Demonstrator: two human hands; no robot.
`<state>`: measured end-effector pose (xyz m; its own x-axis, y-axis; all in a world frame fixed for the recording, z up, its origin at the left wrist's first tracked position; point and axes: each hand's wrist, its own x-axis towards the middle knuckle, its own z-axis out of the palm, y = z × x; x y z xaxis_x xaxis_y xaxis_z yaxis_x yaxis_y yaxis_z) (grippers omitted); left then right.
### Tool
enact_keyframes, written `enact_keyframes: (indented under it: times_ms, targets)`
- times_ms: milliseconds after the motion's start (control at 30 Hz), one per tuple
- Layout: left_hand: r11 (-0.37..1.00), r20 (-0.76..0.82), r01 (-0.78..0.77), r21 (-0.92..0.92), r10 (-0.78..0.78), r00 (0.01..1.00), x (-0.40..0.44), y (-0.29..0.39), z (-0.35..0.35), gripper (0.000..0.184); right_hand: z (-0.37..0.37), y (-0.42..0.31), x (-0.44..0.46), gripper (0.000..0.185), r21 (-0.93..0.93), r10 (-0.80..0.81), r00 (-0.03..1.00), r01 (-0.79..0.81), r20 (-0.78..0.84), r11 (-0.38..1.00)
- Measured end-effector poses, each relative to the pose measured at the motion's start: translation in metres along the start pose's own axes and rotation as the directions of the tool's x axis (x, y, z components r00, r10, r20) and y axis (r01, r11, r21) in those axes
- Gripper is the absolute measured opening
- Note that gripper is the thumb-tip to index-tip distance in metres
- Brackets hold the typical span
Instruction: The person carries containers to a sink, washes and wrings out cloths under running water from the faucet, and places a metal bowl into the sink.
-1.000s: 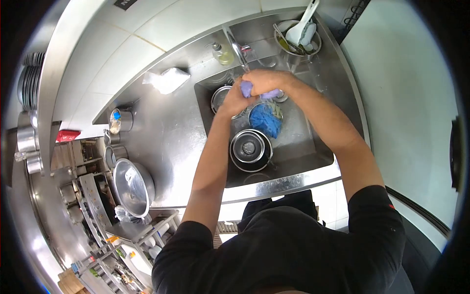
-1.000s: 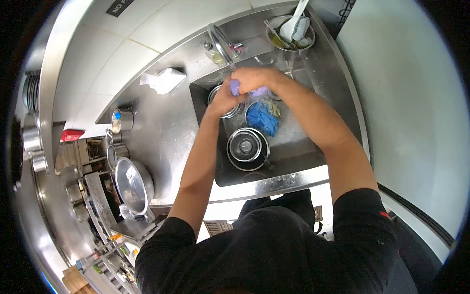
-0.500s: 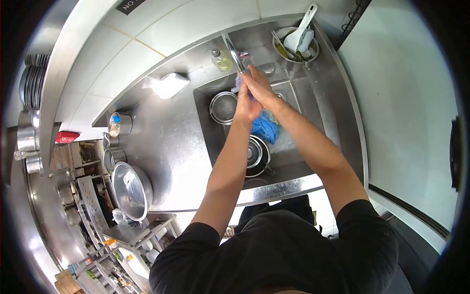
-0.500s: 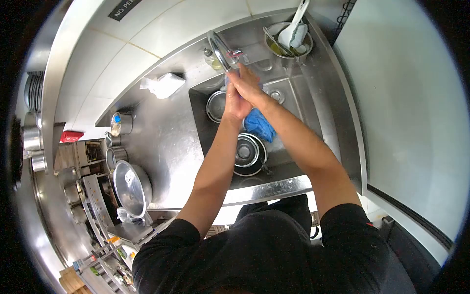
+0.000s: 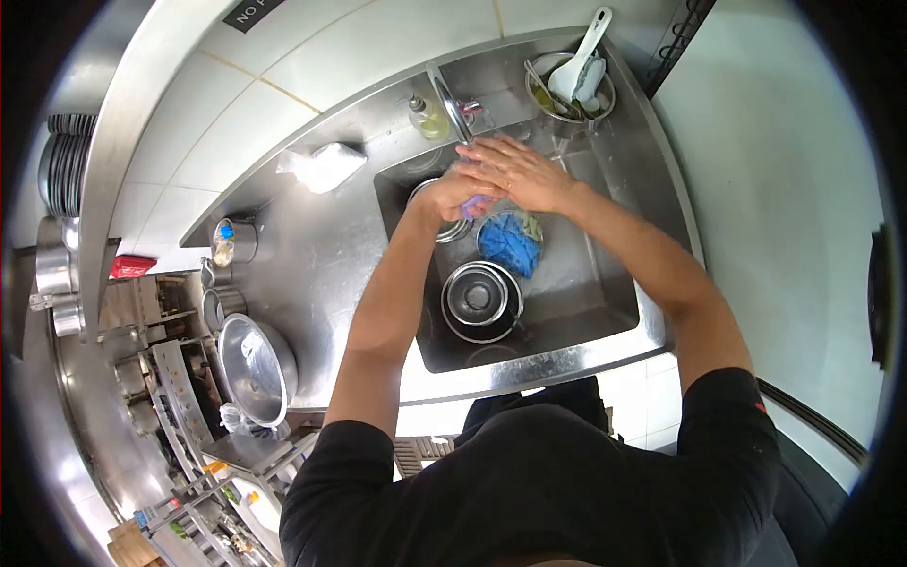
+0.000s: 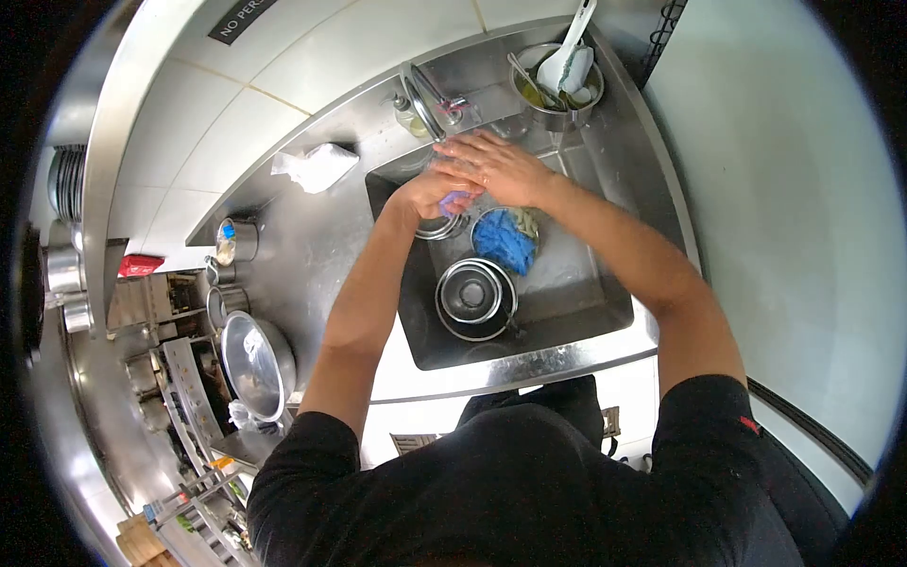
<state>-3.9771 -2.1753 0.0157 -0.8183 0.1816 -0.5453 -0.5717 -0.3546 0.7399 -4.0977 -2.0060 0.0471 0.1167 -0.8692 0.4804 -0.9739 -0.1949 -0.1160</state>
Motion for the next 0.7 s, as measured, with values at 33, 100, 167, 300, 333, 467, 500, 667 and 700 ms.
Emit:
enact_keyframes:
  times_ms: [33, 100, 167, 300, 333, 467, 500, 667, 700]
  targets:
    - [0.998, 0.001, 0.064, 0.008, -0.064, 0.998, -0.004, 0.009, 0.012, 0.016, 0.005, 0.004, 0.000, 0.056, 0.057, 0.018, 0.998, -0.021, 0.055, 0.998]
    - [0.993, -0.038, 0.100, 0.058, -0.098, 0.994, -0.010, 0.015, 0.020, 0.015, 0.012, 0.016, 0.000, 0.048, 0.163, 0.045, 0.985, -0.073, 0.168, 0.984]
    - [0.979, -0.142, 0.138, 0.149, -0.117, 0.983, -0.007, 0.016, 0.027, 0.015, 0.022, 0.020, 0.000, 0.035, 0.090, 0.107, 0.958, -0.136, 0.267, 0.987]
    - [0.785, -0.347, 0.009, 0.619, 0.263, 0.900, 0.015, -0.008, 0.030, 0.020, 0.044, 0.023, -0.001, 0.017, 0.100, 0.224, 0.924, -0.266, 0.311, 0.959]
    - [0.642, -0.306, -0.046, 0.766, 0.426, 0.851, 0.023, -0.025, 0.021, 0.023, 0.052, 0.023, -0.001, 0.017, 0.043, 0.246, 0.912, -0.274, 0.330, 0.961]
    - [0.084, -0.270, 0.268, 0.960, 0.538, 0.799, 0.052, -0.052, -0.003, 0.031, 0.056, 0.010, 0.002, 0.022, -0.042, 0.411, 0.794, -0.441, 0.449, 0.897]
    - [0.127, -0.371, 0.352, 0.927, 0.444, 0.815, 0.035, -0.032, 0.024, 0.031, 0.051, 0.003, 0.000, 0.025, -0.034, 0.464, 0.737, -0.517, 0.492, 0.855]
    - [-0.132, -0.279, 0.323, 0.937, 0.272, 0.921, 0.016, -0.039, 0.057, 0.028, 0.071, -0.039, -0.045, 0.033, 0.108, 0.677, 0.460, -0.862, 0.575, 0.495]
    - [-0.183, -0.209, 0.262, 0.947, 0.265, 0.941, 0.015, -0.047, 0.060, 0.027, 0.081, -0.051, -0.059, 0.034, 0.146, 0.706, 0.391, -0.912, 0.590, 0.383]
